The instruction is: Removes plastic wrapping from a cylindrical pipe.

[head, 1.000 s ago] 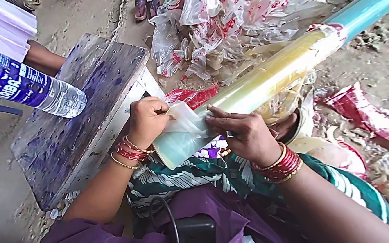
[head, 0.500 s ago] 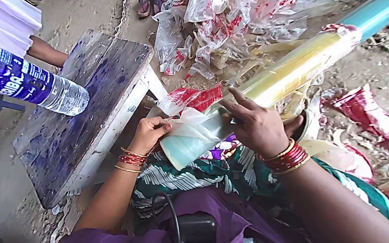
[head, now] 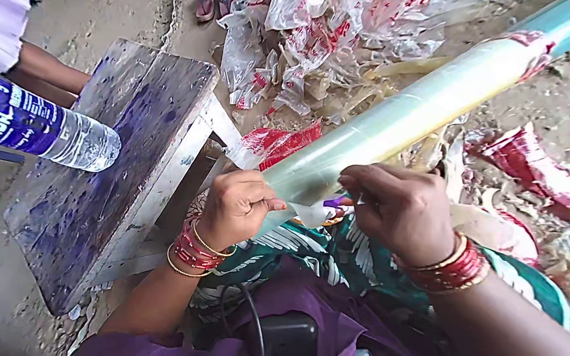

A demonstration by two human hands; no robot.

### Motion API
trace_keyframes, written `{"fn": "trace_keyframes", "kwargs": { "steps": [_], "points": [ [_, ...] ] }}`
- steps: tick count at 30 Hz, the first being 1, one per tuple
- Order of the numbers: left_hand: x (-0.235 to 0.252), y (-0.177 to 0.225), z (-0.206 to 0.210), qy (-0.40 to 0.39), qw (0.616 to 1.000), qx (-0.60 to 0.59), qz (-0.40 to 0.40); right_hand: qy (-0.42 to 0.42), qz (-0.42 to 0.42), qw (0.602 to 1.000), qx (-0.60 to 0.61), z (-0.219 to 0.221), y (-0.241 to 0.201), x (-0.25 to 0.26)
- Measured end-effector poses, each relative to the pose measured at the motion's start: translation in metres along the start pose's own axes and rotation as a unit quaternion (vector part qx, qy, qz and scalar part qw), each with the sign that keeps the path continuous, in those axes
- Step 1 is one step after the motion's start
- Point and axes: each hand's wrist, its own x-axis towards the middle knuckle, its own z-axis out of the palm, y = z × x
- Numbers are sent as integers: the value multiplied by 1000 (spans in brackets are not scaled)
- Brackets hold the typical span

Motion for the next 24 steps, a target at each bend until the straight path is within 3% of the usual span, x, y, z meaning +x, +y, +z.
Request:
{"fn": "trace_keyframes", "kwargs": {
  "steps": [3,7,10,13,18,24],
  "points": [
    [-13,-4,8,24,998,-41,-30,-20,-21,992,121,17,-18,-1],
    [-41,-4,4,110,975,-113,-157,-61,-4,997,54,43,-43,-5],
    [-76,-2,3,84,974,-68,-201,-61,-37,997,8,54,-50,6],
    [-101,9,14,25,973,1,-229,-118,-89,988,37,58,-53,20],
    [-94,19,39,37,950,147,-271,-142,-159,963,165,57,-41,18],
    [-90,16,45,14,953,187,-238,-127,-136,945,269,52,-20,0]
  ]
}}
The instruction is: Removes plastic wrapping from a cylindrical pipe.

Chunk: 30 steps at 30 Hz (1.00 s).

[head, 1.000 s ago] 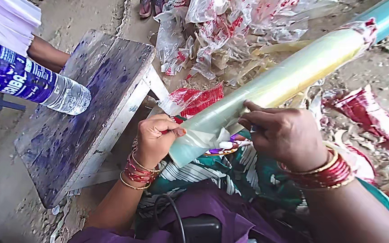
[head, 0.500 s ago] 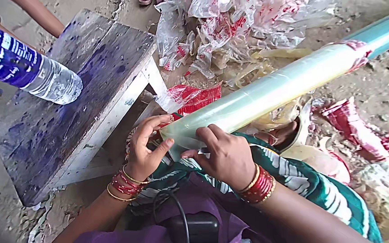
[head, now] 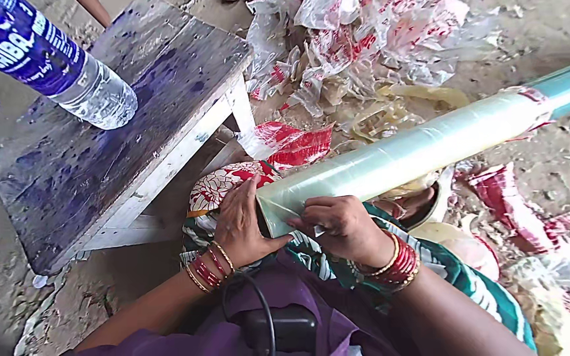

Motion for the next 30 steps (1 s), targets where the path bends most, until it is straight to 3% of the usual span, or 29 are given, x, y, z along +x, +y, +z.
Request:
{"fn": "trace_keyframes", "kwargs": {
  "steps": [10,15,18,20,25,30],
  "points": [
    [2,1,3,9,1000,0,11,35,58,995,72,-13,1,-13],
    [1,3,13,22,999,11,26,42,139,982,117,-19,2,-27],
    [0,2,17,26,998,45,34,76,252,963,59,-44,-6,-29],
    [0,4,17,26,998,48,40,72,243,967,-31,-58,-19,-21],
    [-8,7,20,30,991,102,80,9,207,970,-126,2,-57,8],
    [-23,7,34,74,979,160,98,60,236,956,-163,37,-71,3]
  ]
}}
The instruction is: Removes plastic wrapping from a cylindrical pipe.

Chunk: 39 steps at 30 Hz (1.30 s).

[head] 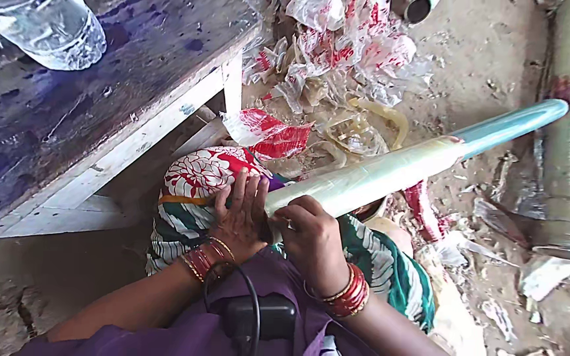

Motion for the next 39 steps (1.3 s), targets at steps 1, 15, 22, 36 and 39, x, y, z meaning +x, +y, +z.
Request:
{"fn": "trace_keyframes", "kwargs": {
  "steps": [1,15,22,36,39],
  "points": [
    [-1,1,1,4,1000,4,6,3,-4,1000,-5,0,-2,-4],
    [1,2,0,2,1000,-21,22,-97,41,990,-89,-6,-10,-11],
    [4,2,-1,3,999,-23,35,-70,71,993,-62,-20,-1,-8],
    [5,5,-2,-11,999,-2,40,20,-13,999,-44,2,-7,-19],
    [5,6,2,6,999,11,45,36,19,998,-48,4,-9,-17]
  ]
}}
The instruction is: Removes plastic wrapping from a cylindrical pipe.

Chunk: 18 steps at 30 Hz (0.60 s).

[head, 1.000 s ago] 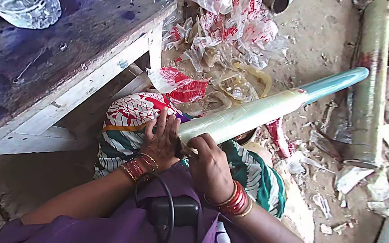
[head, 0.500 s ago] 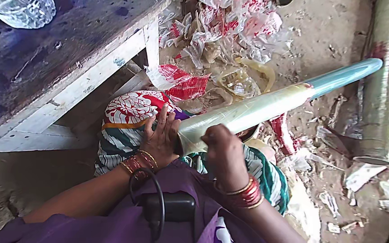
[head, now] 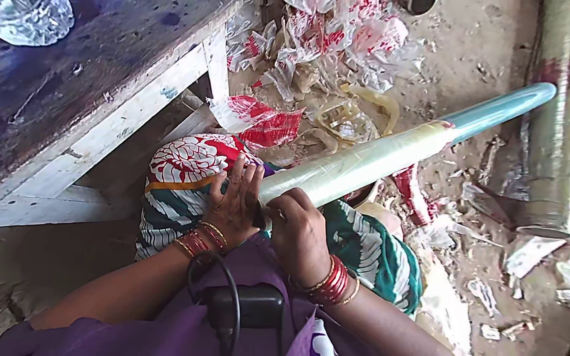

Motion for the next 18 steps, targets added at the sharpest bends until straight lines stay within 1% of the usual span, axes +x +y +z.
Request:
{"fn": "trace_keyframes", "kwargs": {
  "steps": [3,6,8,10,12,13,15,18],
  "points": [
    [0,0,-1,-8,1000,-4,-1,-50,56,997,-27,-1,-4,1],
    [0,-4,-3,-17,999,-35,7,-72,73,994,-25,-6,-4,7],
    [2,-7,-6,-15,996,-82,22,-87,85,992,-12,-11,-2,13],
    [3,-9,-9,16,988,-148,27,-103,98,990,-5,-14,-1,16],
    [3,-9,-15,5,976,-219,-19,-116,107,987,-5,-14,1,16],
    [3,-9,-20,-23,968,-245,-46,-124,112,986,-6,-14,1,14],
    [7,-12,-24,-63,962,-259,-61,-122,114,986,-14,-13,3,8],
    [6,-6,-24,-53,971,-227,-44,-112,111,987,-26,-15,6,-1]
  ]
}}
